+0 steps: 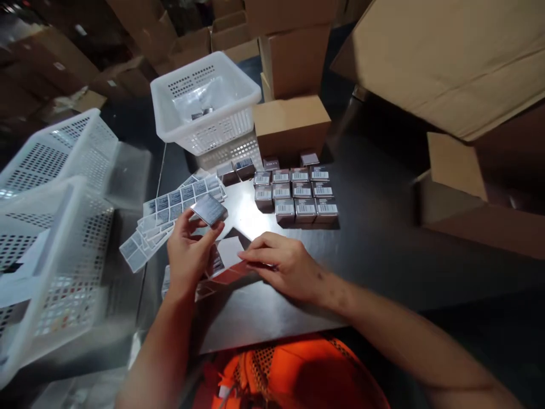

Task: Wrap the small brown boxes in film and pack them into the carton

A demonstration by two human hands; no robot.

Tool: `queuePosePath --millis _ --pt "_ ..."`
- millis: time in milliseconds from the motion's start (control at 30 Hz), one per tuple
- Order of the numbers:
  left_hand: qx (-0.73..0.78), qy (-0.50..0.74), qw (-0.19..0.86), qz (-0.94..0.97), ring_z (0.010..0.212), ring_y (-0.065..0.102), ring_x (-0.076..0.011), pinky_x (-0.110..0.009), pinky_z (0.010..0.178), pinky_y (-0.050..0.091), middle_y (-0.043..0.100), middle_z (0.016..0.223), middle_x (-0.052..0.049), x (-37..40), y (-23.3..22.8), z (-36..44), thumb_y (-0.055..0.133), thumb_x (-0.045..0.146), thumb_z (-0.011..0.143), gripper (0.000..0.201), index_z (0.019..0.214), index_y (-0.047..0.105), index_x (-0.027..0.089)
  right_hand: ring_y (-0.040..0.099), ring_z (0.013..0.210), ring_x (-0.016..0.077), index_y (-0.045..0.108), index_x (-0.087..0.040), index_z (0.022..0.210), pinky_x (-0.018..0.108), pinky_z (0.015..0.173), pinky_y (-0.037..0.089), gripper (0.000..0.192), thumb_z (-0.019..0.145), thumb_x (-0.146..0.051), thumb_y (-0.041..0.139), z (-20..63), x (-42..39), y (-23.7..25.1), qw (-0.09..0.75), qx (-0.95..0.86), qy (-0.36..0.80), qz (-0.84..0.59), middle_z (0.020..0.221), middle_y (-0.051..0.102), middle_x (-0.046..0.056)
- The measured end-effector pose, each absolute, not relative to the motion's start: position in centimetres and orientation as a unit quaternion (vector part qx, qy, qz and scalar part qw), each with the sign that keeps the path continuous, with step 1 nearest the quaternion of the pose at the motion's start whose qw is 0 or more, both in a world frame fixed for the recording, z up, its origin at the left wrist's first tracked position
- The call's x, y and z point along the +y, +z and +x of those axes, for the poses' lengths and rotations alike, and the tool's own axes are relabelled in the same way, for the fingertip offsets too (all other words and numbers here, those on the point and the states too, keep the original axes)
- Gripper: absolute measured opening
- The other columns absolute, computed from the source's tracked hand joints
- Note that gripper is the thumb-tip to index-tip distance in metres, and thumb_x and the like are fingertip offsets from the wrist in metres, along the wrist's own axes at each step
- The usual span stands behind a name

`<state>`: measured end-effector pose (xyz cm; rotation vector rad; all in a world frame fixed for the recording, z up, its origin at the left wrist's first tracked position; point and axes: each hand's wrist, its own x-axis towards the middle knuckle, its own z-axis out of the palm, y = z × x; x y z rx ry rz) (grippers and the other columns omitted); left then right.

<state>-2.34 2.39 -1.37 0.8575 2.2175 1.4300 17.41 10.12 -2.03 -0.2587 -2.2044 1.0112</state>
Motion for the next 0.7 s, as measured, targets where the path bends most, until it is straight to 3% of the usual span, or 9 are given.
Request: queuePosePath --millis 133,233,300,433,567,700 --pt "0.806 0.469 0.137 0.333 0.072 0.061 -0.0132 -0.022 0.056 0.045 0.069 0.104 -0.004 2.6 -1.2 -2.4 0.082 0.043 0.068 0.059 0.122 0.067 0.023 0.072 0.091 0.0155 0.071 -0.022 0.119 0.023 0.076 0.060 0.028 0.098 -0.015 0.054 18.0 9.4 -1.8 0.358 -0.886 0.288 -0.068 0.102 0.074 0.008" --pt "0.814 0.461 0.099 0.340 0.089 0.063 -0.0188 -0.025 0.064 0.049 0.066 0.110 -0.006 2.6 -1.1 -2.5 0.082 0.045 0.067 0.051 0.111 0.072 0.021 0.072 0.091 0.0158 0.068 -0.022 0.123 0.024 0.074 0.060 0.032 0.102 -0.015 0.045 18.2 9.0 -1.8 0.386 -0.898 0.209 -0.040 0.105 0.074 0.008" --pt "0.810 0.472 0.110 0.331 0.081 0.062 -0.0164 -0.024 0.061 0.047 0.065 0.108 -0.005 2.5 -1.1 -2.6 0.082 0.047 0.067 0.051 0.110 0.072 0.021 0.072 0.090 0.0170 0.066 -0.017 0.123 0.027 0.073 0.061 0.031 0.102 -0.014 0.043 18.1 8.9 -1.7 0.400 -0.898 0.186 -0.003 0.105 0.075 0.010" --pt "0.766 0.530 0.194 0.308 0.051 0.045 -0.0020 -0.019 0.045 0.036 0.061 0.118 -0.003 2.4 -1.2 -2.8 0.081 0.043 0.070 0.068 0.133 0.060 0.029 0.068 0.086 0.0189 0.072 -0.008 0.102 0.031 0.073 0.059 0.019 0.097 -0.009 0.054 17.7 8.8 -0.5 0.441 -0.874 0.190 0.072 0.090 0.076 0.011" --pt "0.685 0.604 0.271 0.305 0.045 0.038 0.0021 -0.015 0.041 0.027 0.061 0.119 -0.003 2.5 -1.3 -2.8 0.083 0.032 0.067 0.064 0.124 0.057 0.029 0.062 0.083 0.0172 0.075 -0.017 0.088 0.031 0.079 0.056 0.019 0.098 -0.025 0.060 18.0 9.1 1.0 0.437 -0.803 0.389 0.112 0.075 0.074 0.004" --pt "0.625 0.632 0.312 0.337 0.053 0.051 -0.0033 -0.014 0.045 0.032 0.070 0.109 -0.002 2.2 -1.2 -2.1 0.079 0.014 0.059 0.057 0.106 0.050 0.026 0.063 0.079 0.0144 0.074 -0.026 0.083 0.029 0.081 0.054 0.005 0.087 -0.028 0.077 18.8 10.4 1.3 0.467 -0.626 0.624 0.022 0.067 0.067 -0.001"
